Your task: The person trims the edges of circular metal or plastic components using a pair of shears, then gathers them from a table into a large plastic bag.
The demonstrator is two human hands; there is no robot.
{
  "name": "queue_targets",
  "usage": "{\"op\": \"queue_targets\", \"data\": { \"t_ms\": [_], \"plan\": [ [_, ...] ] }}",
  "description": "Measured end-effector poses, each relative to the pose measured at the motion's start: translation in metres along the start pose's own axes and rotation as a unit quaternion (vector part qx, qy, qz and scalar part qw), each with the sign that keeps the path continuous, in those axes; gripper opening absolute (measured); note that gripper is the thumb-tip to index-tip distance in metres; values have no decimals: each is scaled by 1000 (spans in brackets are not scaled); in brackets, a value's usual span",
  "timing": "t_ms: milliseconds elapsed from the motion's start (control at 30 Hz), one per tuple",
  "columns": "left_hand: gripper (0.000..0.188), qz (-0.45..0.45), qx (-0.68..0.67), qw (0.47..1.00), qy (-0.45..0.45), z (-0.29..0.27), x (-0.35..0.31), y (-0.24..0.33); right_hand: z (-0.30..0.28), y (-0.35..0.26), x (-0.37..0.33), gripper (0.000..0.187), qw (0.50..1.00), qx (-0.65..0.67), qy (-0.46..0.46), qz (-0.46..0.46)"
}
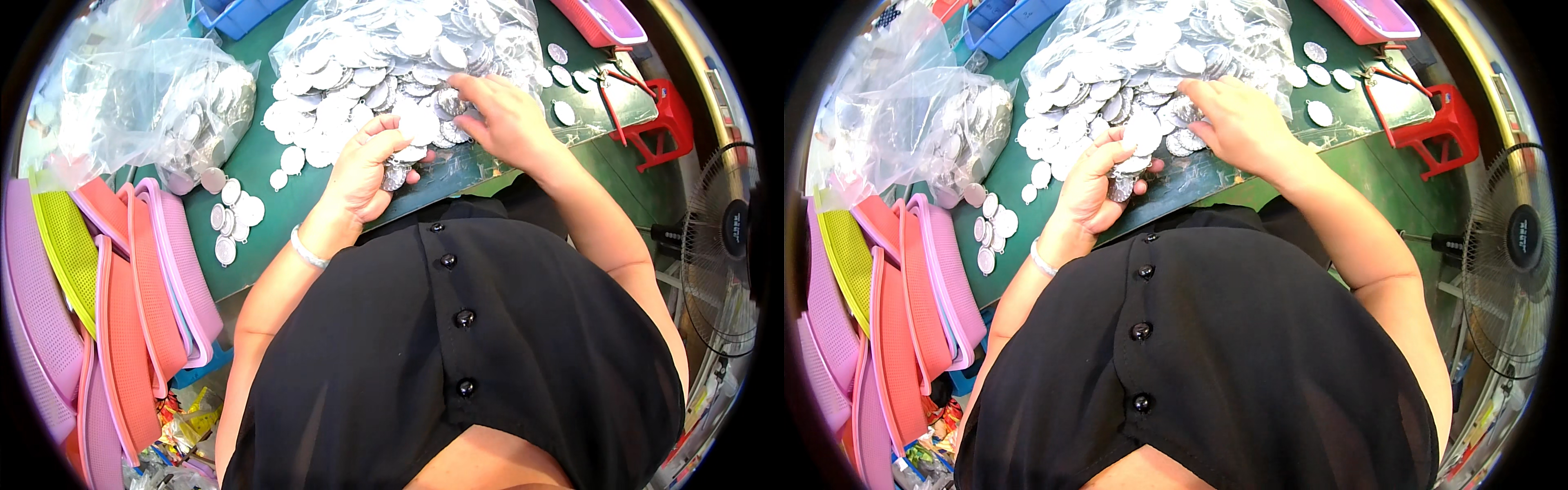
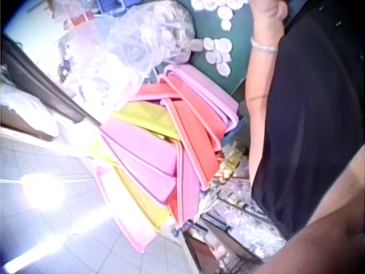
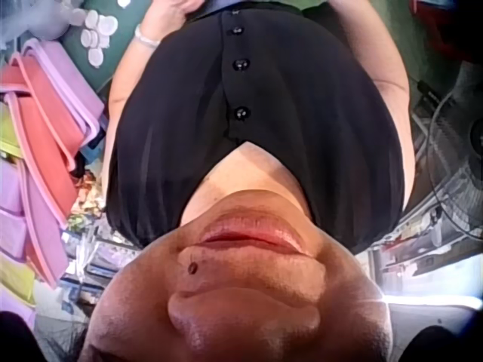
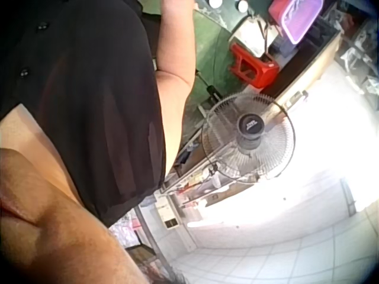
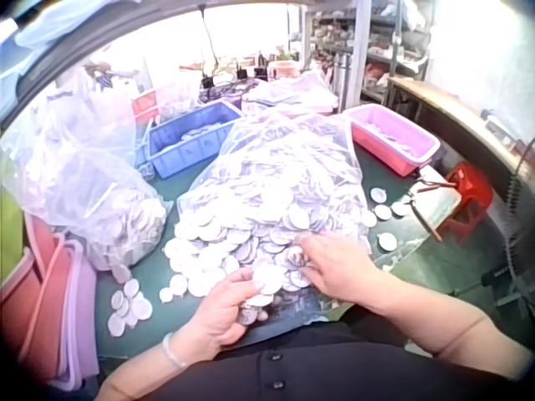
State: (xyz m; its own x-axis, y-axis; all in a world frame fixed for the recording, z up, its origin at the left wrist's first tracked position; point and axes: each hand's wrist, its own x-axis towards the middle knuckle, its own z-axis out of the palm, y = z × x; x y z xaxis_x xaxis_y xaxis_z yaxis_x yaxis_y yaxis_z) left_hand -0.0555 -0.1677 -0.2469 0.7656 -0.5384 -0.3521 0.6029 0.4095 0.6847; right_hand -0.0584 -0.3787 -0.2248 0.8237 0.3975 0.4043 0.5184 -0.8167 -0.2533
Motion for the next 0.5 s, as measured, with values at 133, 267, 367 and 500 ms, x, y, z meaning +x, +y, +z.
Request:
{"op": "queue_targets", "data": {
  "t_ms": [133,267,367,500],
  "plan": [
    [35,9,13,1000,-6,3,-3,3,10,0,1,40,999,-24,18,-27],
    [35,11,16,1000,-1,2,-5,3,17,7,1,31,998,-7,66,-15],
    [30,3,-3,1000,-5,-3,-3,3,8,2,3,26,978,163,53,117],
    [22,11,-22,1000,-17,-3,0,2,7,3,4,24,895,387,31,221]
  ]
}}
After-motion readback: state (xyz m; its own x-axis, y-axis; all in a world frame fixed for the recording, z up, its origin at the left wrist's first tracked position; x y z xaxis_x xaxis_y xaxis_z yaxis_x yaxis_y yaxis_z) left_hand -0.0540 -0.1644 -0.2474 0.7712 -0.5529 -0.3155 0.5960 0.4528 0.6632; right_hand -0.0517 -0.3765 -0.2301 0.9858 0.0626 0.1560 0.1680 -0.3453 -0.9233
